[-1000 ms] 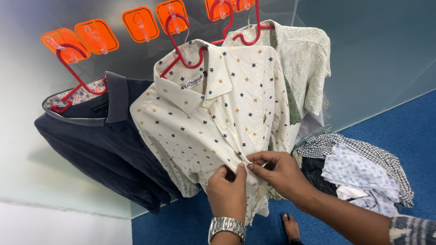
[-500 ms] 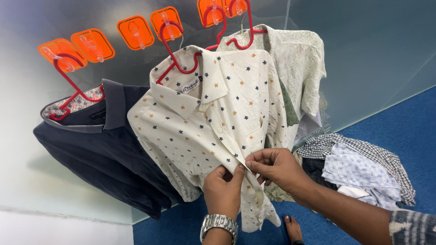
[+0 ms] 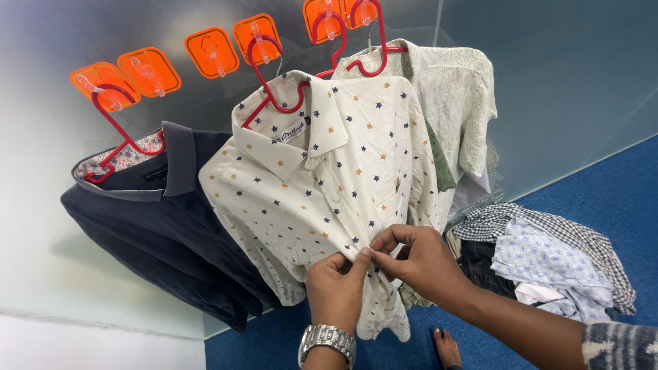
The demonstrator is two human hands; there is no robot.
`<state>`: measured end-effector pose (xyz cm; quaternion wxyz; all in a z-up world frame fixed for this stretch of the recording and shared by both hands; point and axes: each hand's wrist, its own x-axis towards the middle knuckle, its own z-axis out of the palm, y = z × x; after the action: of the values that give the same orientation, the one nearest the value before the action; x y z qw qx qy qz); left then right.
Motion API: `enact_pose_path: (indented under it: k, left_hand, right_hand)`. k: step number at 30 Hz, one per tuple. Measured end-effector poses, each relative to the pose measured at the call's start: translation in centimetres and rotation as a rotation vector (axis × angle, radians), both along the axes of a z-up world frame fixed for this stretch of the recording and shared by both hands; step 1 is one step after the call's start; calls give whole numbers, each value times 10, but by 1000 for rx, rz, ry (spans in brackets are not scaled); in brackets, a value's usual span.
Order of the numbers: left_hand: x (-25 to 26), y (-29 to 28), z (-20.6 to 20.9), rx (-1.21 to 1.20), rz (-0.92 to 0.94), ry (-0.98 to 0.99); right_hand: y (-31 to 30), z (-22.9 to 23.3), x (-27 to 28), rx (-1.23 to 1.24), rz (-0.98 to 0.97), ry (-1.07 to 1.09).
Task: The person hangs several shirts on plastic hangers and places them on wall-mounted hooks. They handle a white shirt with star patterns, a light blue floral shirt, and a checkered shirt, buttoning each one before hanging it.
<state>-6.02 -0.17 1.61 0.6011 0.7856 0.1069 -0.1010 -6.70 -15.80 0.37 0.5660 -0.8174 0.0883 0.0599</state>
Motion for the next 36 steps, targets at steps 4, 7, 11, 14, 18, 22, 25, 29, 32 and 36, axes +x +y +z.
enact_pose_path:
  k: [4,7,11,14,18,22,25,29,32,36]
  left_hand:
    - [4,6,-11,-20,-31,95]
    - [4,5,-24,47,-75,14]
    - [-1,-2,-36,4,-46,-22]
    - [-4,-1,-41,-131,-48,-22]
    - [-8,2,-49,-434,40,257]
    - [-5,8,-69,-392,53,287]
    - [-11,12,-93,-365,-42,243]
    - [-34,11,-122,-295,-265,156]
    - [-44,10,-131,-224,-229,175]
    - [-48,8,-127,-183,-226,194]
  right_hand:
    - [-7,-7,3,219,-5,156]
    - [-11,-13,5,360,-12,254]
    - [-14,-17,5,471,-23,338]
    - [-17,-21,2,512,-64,356]
    - [-24,-38,-8,307,94,385]
    - [-29,-63,-13,198,229,354]
    - [-30,-75,-16,274,186,379]
    - [-29,-78,-27,351,97,427]
    - [-28,-73,-36,427,8,476]
    - [-29,-73,-49,398,18,480]
